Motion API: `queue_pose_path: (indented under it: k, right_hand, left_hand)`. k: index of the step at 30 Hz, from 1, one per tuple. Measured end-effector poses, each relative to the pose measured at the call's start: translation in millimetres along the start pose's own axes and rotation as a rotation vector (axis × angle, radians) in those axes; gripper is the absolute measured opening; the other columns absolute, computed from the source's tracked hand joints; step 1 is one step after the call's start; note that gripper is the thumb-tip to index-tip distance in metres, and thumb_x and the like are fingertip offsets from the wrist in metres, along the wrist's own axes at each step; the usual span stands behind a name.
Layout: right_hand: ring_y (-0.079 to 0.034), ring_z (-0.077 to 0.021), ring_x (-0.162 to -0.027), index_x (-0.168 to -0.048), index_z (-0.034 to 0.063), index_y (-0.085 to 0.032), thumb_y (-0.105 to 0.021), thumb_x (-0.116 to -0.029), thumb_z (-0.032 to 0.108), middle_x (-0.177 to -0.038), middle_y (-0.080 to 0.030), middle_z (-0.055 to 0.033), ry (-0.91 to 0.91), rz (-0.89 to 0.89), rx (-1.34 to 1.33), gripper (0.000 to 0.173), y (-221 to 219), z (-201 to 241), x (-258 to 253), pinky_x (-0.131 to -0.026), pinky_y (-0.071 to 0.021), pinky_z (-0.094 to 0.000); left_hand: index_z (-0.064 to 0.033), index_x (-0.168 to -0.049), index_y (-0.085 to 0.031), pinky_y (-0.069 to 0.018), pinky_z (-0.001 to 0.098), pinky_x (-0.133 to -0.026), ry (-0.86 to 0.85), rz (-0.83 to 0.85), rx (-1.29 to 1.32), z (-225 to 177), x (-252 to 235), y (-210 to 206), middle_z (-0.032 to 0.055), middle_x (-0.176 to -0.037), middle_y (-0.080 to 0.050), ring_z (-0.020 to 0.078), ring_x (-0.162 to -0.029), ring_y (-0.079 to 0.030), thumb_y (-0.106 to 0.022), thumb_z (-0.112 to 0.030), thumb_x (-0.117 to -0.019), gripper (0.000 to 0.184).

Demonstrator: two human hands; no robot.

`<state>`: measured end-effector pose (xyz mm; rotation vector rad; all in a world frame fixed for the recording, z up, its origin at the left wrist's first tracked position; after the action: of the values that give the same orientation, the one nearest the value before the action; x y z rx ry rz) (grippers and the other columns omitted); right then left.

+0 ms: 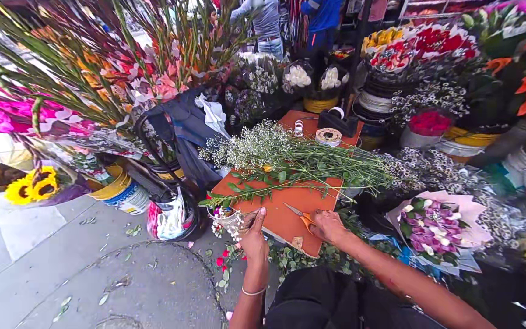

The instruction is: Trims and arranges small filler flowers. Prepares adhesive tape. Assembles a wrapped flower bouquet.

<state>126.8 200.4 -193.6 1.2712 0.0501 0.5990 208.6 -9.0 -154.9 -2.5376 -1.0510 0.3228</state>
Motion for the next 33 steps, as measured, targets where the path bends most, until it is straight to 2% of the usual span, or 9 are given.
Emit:
queue_pose_path:
  k: [1,3,5,7,10,16,18,22,33]
  right_hand:
    - [-0.069,-0.0376,-0.099,-0.106,-0.0025,-0.070,-0.067,-0.0933,0.026,-0.103,-0.071,-0.0214,-0.035,-0.031,-0.171,0.031,-0.2,-8.5,1.8,-0.085,-0.0523,-0.0563]
    - [-0.069,-0.0145,-0.073,-0.102,-0.0019,-0.068,-0.065,-0.0957,0.008,-0.083,-0.072,-0.0074,-0.080,-0.046,-0.838,0.012,-8.3,-21.7,13.9,-0.066,-0.0577,-0.0295]
    - [-0.070,-0.0102,-0.067,-0.104,0.0019,-0.063,-0.050,-0.1023,0.004,-0.083,-0.074,-0.0061,-0.096,0.018,-1.463,0.013,-16.1,-17.7,32.6,-0.058,-0.0571,-0.0225]
    - [-0.067,-0.0079,-0.065,-0.102,0.0050,-0.066,-0.054,-0.0981,0.007,-0.081,-0.072,-0.0041,-0.021,0.009,-1.686,0.013,-19.1,-1.3,49.3,-0.058,-0.0550,-0.0197]
    - [-0.065,-0.0067,-0.058,-0.092,0.0065,-0.067,-0.072,-0.0882,0.011,-0.071,-0.069,-0.0005,0.084,-0.097,-1.555,0.008,-16.0,19.5,63.3,-0.054,-0.0548,-0.0203]
    - [-0.067,-0.0055,-0.063,-0.097,0.0102,-0.067,-0.076,-0.0887,0.038,-0.073,-0.069,0.0050,0.209,-0.021,-1.169,0.031,-22.8,28.1,73.7,-0.059,-0.0567,-0.0218]
    - [-0.067,-0.0066,-0.062,-0.097,0.0094,-0.065,-0.074,-0.0911,0.036,-0.073,-0.070,0.0038,0.207,-0.034,-1.181,0.029,-20.7,34.2,71.4,-0.059,-0.0571,-0.0222]
    - [-0.066,-0.0079,-0.057,-0.092,0.0076,-0.063,-0.075,-0.0918,0.027,-0.068,-0.068,0.0021,0.114,-0.083,-1.213,0.023,-18.0,37.5,63.8,-0.055,-0.0566,-0.0230]
    - [-0.062,-0.0067,-0.048,-0.084,0.0084,-0.060,-0.076,-0.0936,0.026,-0.061,-0.064,0.0030,-0.050,-0.173,-1.107,0.025,-24.2,21.6,67.2,-0.048,-0.0547,-0.0227]
  left_hand:
    - [-0.0012,-0.086,-0.074,-0.0515,0.0167,-0.062,0.014,-0.011,0.014,-3.2,0.2,-2.5,-0.0001,-0.080,-0.074,0.0015,-0.064,-0.061,-0.070,0.006,-0.0896,0.010]
    - [-0.0007,-0.087,-0.074,-0.0461,0.0154,-0.055,0.033,-0.034,0.044,-8.7,0.0,-4.3,0.0002,-0.079,-0.072,0.0007,-0.058,-0.055,-0.068,0.004,-0.0922,0.009]
    - [-0.0012,-0.088,-0.073,-0.0448,0.0143,-0.053,0.034,-0.058,0.084,-12.5,0.1,-8.1,0.0000,-0.081,-0.072,-0.0007,-0.057,-0.054,-0.067,0.002,-0.0940,0.009]
    - [-0.0017,-0.089,-0.073,-0.0445,0.0140,-0.053,0.034,-0.069,0.122,-13.4,0.5,-13.1,0.0002,-0.083,-0.072,-0.0011,-0.059,-0.055,-0.066,0.002,-0.0949,0.010]
    - [-0.0008,-0.089,-0.073,-0.0432,0.0139,-0.052,0.029,-0.071,0.175,-8.6,1.3,-20.4,0.0013,-0.083,-0.072,-0.0006,-0.058,-0.055,-0.064,0.003,-0.0954,0.011]
    - [0.0000,-0.091,-0.072,-0.0476,0.0149,-0.058,0.035,-0.103,0.196,0.9,9.4,-31.5,0.0017,-0.086,-0.072,0.0006,-0.065,-0.059,-0.065,0.003,-0.0950,0.008]
    - [-0.0007,-0.091,-0.072,-0.0452,0.0157,-0.057,0.070,-0.106,0.165,8.8,14.3,-35.5,0.0006,-0.086,-0.071,0.0011,-0.064,-0.055,-0.067,0.000,-0.0947,0.006]
    - [-0.0025,-0.090,-0.072,-0.0482,0.0189,-0.070,0.128,-0.078,0.094,17.1,23.4,-41.1,0.0003,-0.089,-0.070,0.0036,-0.077,-0.060,-0.068,-0.004,-0.0952,0.007]
    - [-0.0022,-0.088,-0.073,-0.0470,0.0183,-0.066,0.164,-0.048,0.054,36.1,27.3,-48.3,-0.0008,-0.086,-0.071,0.0024,-0.074,-0.059,-0.069,-0.003,-0.0950,0.008]
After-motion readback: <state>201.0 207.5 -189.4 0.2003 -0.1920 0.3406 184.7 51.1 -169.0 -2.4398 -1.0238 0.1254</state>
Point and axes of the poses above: each hand's wrist, its own x-axis away from the middle knuckle, its own y-axis out of the back of the hand, z = x × y, the point moved 3 cm from there along -x, towards the middle knuckle
